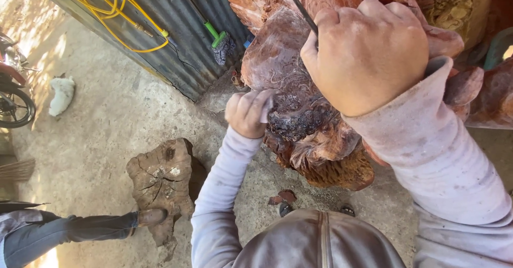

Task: Polishing and sanding an intricate wooden sculpture by hand using sandpaper and detailing tools to achieve a smooth finish.

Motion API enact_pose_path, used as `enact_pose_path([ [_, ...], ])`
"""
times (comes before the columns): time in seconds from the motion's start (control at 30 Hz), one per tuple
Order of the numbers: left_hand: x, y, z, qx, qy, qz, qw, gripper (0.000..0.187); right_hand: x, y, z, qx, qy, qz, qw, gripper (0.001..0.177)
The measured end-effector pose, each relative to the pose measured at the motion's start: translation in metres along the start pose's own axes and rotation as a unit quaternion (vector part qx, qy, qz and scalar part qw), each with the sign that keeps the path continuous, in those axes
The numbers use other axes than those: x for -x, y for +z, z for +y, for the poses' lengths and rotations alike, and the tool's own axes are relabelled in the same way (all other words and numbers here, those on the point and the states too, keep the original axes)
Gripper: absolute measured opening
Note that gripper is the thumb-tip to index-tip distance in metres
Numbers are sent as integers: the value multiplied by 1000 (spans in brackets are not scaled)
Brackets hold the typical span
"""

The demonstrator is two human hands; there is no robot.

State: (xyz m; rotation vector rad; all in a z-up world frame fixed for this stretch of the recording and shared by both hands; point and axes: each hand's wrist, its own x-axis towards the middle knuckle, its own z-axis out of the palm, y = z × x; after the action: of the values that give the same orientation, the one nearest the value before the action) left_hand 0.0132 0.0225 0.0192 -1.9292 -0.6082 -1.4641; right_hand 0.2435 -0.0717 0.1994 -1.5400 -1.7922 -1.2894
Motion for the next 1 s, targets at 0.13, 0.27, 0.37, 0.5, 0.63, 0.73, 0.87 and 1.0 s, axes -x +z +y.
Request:
enact_pose_path([
  [0.13, -41, -10, 11, 50, 49, -31, 997, 12, 1, -1, 3, 3, -13, -15, 1000, 34],
  [0.27, -1, -6, -13, 15, 66, -20, 997, 12, -1, -1, -1, 4, 4, -15, 1000, 26],
  [0.37, -20, -19, -8, 111, 4, -63, 992, 21, -2, -2, -2, 4, 13, -9, 1000, 26],
  [0.5, -34, -22, -5, 90, 53, -103, 989, 22, -4, -3, -1, 15, -4, -16, 1000, 27],
  [0.63, -21, -32, -28, 65, 69, -120, 988, 19, -4, -10, 2, 27, -19, -56, 998, 36],
  [0.73, 0, -6, -19, 67, 100, -54, 991, 7, -6, -20, 2, 35, -23, -150, 988, 54],
  [0.87, -28, -24, -14, 113, 106, -152, 976, 16, 8, -11, 5, 84, -42, -98, 991, 42],
  [1.0, -12, -26, -28, 76, 81, -112, 987, 8, 7, -10, 5, 102, -38, -100, 989, 40],
])
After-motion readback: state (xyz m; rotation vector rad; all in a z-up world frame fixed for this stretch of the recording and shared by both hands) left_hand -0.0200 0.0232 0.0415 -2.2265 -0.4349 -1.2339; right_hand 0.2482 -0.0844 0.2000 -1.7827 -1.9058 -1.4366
